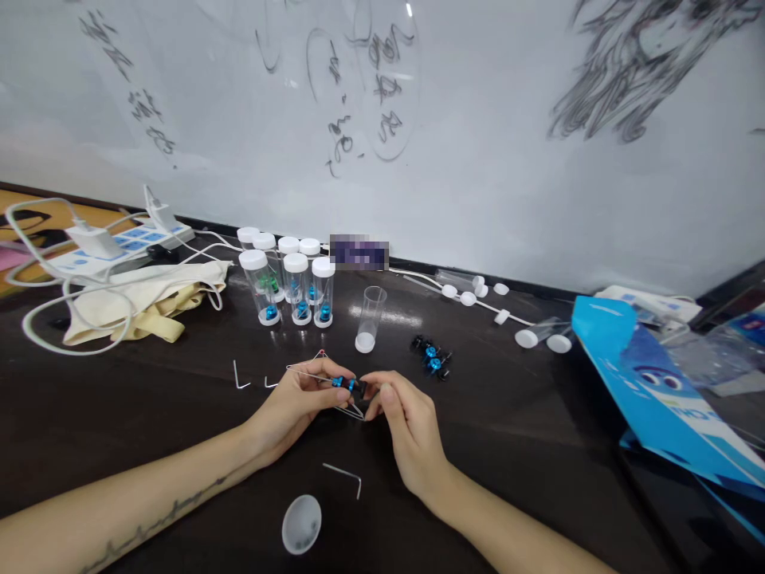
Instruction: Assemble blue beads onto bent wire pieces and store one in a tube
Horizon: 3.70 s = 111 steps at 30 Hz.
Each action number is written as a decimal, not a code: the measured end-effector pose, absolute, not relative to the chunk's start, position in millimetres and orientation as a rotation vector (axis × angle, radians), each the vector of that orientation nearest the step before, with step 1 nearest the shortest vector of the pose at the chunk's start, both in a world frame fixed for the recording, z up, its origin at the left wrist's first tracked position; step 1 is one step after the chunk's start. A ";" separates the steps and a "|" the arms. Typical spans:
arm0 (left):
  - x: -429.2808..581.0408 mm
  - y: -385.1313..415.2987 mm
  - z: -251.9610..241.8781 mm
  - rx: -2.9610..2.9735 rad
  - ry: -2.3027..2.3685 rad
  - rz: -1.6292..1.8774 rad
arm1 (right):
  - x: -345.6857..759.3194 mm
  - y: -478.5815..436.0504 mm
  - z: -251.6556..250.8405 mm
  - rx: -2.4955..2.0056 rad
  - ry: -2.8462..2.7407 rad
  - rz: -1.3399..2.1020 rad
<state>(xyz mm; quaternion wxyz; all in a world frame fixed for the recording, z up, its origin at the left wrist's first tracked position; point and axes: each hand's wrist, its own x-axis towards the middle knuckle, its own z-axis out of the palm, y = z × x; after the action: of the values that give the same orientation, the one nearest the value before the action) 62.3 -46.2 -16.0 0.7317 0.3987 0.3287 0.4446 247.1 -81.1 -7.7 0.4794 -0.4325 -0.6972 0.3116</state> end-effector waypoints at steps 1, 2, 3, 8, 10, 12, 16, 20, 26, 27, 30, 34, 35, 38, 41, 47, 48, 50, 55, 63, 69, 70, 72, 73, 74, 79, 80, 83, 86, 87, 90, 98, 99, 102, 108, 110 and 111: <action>62.2 -46.2 -16.2 0.875 0.724 0.978 | 247.0 -81.0 -7.6 -1.051 -1.704 0.760; 62.3 -46.1 -16.4 0.873 0.728 0.977 | 246.9 -81.1 -7.5 -1.048 -1.702 0.760; 62.4 -46.1 -16.5 0.872 0.731 0.980 | 246.9 -81.2 -7.5 -1.048 -1.700 0.761; 63.1 -46.1 -16.6 0.851 0.734 0.986 | 247.3 -82.3 -7.9 -1.078 -1.688 0.763; 63.2 -46.2 -16.0 0.846 0.729 0.984 | 247.3 -82.5 -7.8 -1.075 -1.692 0.760; 63.2 -46.5 -15.1 0.846 0.724 0.983 | 247.1 -82.2 -7.7 -1.063 -1.703 0.756; 63.4 -47.0 -13.5 0.838 0.721 0.980 | 246.9 -81.1 -8.0 -1.060 -1.698 0.762; 63.4 -46.7 -13.3 0.836 0.724 0.983 | 247.1 -81.2 -8.9 -1.060 -1.694 0.765; 63.4 -46.1 -13.5 0.837 0.736 0.993 | 246.8 -81.8 -8.8 -1.076 -1.668 0.779; 63.4 -46.0 -13.6 0.834 0.740 0.998 | 246.6 -81.8 -8.6 -1.074 -1.669 0.775; 63.4 -46.0 -13.7 0.830 0.741 0.998 | 246.7 -81.6 -7.8 -1.072 -1.695 0.754; 63.5 -46.6 -13.4 0.835 0.728 0.992 | 247.9 -81.8 -7.7 -1.081 -1.692 0.762; 63.6 -46.7 -13.3 0.835 0.725 0.993 | 248.1 -81.9 -7.8 -1.081 -1.689 0.766; 63.5 -47.0 -13.0 0.833 0.724 0.998 | 248.1 -82.5 -7.8 -1.081 -1.682 0.766; 63.4 -47.0 -12.7 0.841 0.721 0.992 | 247.4 -82.3 -7.5 -1.080 -1.697 0.754; 63.5 -47.4 -11.3 0.837 0.725 0.998 | 247.6 -82.4 -7.0 -1.083 -1.697 0.758; 63.5 -47.5 -11.0 0.835 0.727 1.000 | 247.6 -82.7 -6.8 -1.083 -1.693 0.759; 63.5 -47.4 -10.6 0.837 0.726 1.000 | 247.2 -83.2 -6.1 -1.087 -1.701 0.756; 63.1 -46.2 -11.1 0.869 0.710 0.985 | 244.0 -82.2 -4.9 -1.080 -1.729 0.735; 61.8 -48.1 -12.3 0.902 0.699 0.972 | 243.0 -80.0 -6.2 -1.085 -1.717 0.725; 63.2 -48.4 -11.8 0.923 0.707 0.975 | 243.8 -80.2 -4.3 -1.111 -1.730 0.731; 63.4 -48.4 -11.6 0.926 0.706 0.974 | 243.8 -80.2 -3.8 -1.115 -1.733 0.733; 63.7 -48.3 -11.0 0.921 0.700 0.976 | 243.9 -80.0 -3.1 -1.123 -1.739 0.736; 63.7 -48.3 -10.8 0.917 0.701 0.981 | 244.0 -80.0 -2.8 -1.127 -1.742 0.740; 63.7 -48.3 -10.7 0.914 0.704 0.985 | 244.2 -80.0 -2.7 -1.128 -1.744 0.747; 62.6 -46.9 -13.0 0.887 0.726 1.014 | 245.9 -82.0 -4.4 -1.104 -1.712 0.788; 62.3 -46.5 -13.8 0.876 0.729 1.018 | 246.2 -82.5 -4.9 -1.098 -1.708 0.782; 61.6 -45.7 -15.4 0.856 0.728 1.021 | 247.0 -83.2 -6.1 -1.078 -1.717 0.748; 61.4 -46.0 -15.0 0.856 0.721 1.017 | 247.3 -82.6 -6.8 -1.067 -1.716 0.739; 61.5 -46.3 -14.5 0.857 0.721 1.017 | 247.3 -82.3 -7.0 -1.070 -1.713 0.741; 61.9 -47.2 -12.7 0.856 0.731 1.019 | 247.3 -82.1 -7.2 -1.075 -1.711 0.749; 61.8 -46.9 -13.4 0.863 0.741 1.023 | 247.5 -82.8 -7.0 -1.073 -1.720 0.744; 61.6 -46.7 -13.8 0.867 0.739 1.022 | 247.4 -82.6 -7.2 -1.072 -1.720 0.749; 61.5 -46.4 -14.3 0.859 0.731 1.017 | 247.2 -82.3 -7.7 -1.078 -1.715 0.757; 62.7 -46.0 -12.4 0.848 0.726 1.010 | 247.7 -82.5 -7.3 -1.064 -1.711 0.760; 62.7 -45.6 -12.6 0.849 0.719 1.011 | 247.7 -82.5 -7.2 -1.060 -1.721 0.759; 62.5 -45.3 -13.0 0.850 0.715 1.012 | 247.7 -82.5 -7.2 -1.063 -1.722 0.758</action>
<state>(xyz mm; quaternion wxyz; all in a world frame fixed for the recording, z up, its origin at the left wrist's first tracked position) 62.5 -45.3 -13.0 0.7309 0.3860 0.3249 0.4597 247.7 -82.5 -7.2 0.4709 -0.4340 -0.7030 0.3094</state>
